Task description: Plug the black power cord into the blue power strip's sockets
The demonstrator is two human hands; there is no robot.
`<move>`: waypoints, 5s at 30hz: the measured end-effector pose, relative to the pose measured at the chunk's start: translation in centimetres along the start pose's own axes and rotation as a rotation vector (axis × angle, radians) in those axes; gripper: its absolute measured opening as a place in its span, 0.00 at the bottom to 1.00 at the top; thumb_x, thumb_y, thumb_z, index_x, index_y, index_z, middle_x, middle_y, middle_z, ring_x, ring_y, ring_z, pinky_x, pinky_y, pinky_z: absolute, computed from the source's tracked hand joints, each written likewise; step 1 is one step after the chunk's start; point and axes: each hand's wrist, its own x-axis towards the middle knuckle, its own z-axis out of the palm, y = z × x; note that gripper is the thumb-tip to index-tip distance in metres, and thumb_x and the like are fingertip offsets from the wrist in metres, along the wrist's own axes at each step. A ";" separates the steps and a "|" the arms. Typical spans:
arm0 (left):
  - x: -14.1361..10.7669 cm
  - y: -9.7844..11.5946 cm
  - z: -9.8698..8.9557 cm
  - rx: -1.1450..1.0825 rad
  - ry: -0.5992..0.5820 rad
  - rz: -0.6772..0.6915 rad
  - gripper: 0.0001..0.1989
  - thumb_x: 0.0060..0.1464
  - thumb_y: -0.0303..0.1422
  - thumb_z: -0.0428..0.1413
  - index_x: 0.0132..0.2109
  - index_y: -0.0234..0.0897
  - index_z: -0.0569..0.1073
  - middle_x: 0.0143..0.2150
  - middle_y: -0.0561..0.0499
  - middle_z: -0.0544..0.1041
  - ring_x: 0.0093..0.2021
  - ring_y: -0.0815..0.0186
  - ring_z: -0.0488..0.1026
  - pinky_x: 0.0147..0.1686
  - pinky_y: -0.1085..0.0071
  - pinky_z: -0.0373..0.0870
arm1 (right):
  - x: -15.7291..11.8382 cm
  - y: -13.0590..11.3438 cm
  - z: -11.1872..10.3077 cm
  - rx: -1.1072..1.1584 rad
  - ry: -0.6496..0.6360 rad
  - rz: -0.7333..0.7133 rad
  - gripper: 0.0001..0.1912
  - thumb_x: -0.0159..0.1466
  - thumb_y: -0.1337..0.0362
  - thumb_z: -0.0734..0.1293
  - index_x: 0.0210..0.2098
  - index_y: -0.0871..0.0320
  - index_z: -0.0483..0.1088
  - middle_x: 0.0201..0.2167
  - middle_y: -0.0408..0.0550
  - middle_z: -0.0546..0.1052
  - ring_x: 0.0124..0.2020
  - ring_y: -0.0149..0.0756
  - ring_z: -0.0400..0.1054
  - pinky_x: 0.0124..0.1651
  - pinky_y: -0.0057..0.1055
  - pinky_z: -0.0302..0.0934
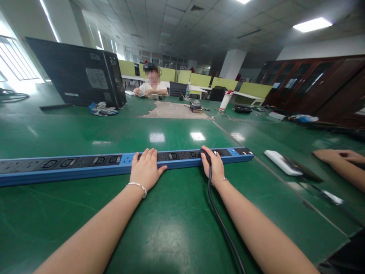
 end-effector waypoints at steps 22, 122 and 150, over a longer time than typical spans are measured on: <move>0.6 -0.5 -0.3 -0.157 0.077 -0.006 0.25 0.50 0.43 0.53 0.52 0.32 0.67 0.52 0.40 0.73 0.54 0.55 0.66 0.57 0.56 0.50 | 0.3 -12.2 6.4 0.432 -0.071 0.153 0.16 0.61 0.54 0.61 0.44 0.53 0.73 0.41 0.46 0.78 0.42 0.41 0.72 0.49 0.38 0.65; -1.5 -9.4 -3.7 -0.211 0.018 -0.031 0.16 0.59 0.37 0.46 0.53 0.52 0.67 0.53 0.56 0.74 0.51 0.66 0.71 0.56 0.60 0.57 | -3.7 -17.5 8.2 -0.149 -0.386 -0.374 0.30 0.57 0.69 0.58 0.60 0.63 0.57 0.62 0.51 0.60 0.63 0.41 0.50 0.65 0.42 0.41; -3.7 -21.7 -6.9 -0.383 0.016 -0.238 0.23 0.53 0.44 0.47 0.54 0.41 0.69 0.50 0.49 0.76 0.48 0.60 0.72 0.51 0.64 0.66 | -3.9 -16.7 8.0 -0.107 -0.334 -0.326 0.28 0.58 0.68 0.59 0.59 0.55 0.60 0.60 0.46 0.63 0.61 0.40 0.51 0.63 0.42 0.40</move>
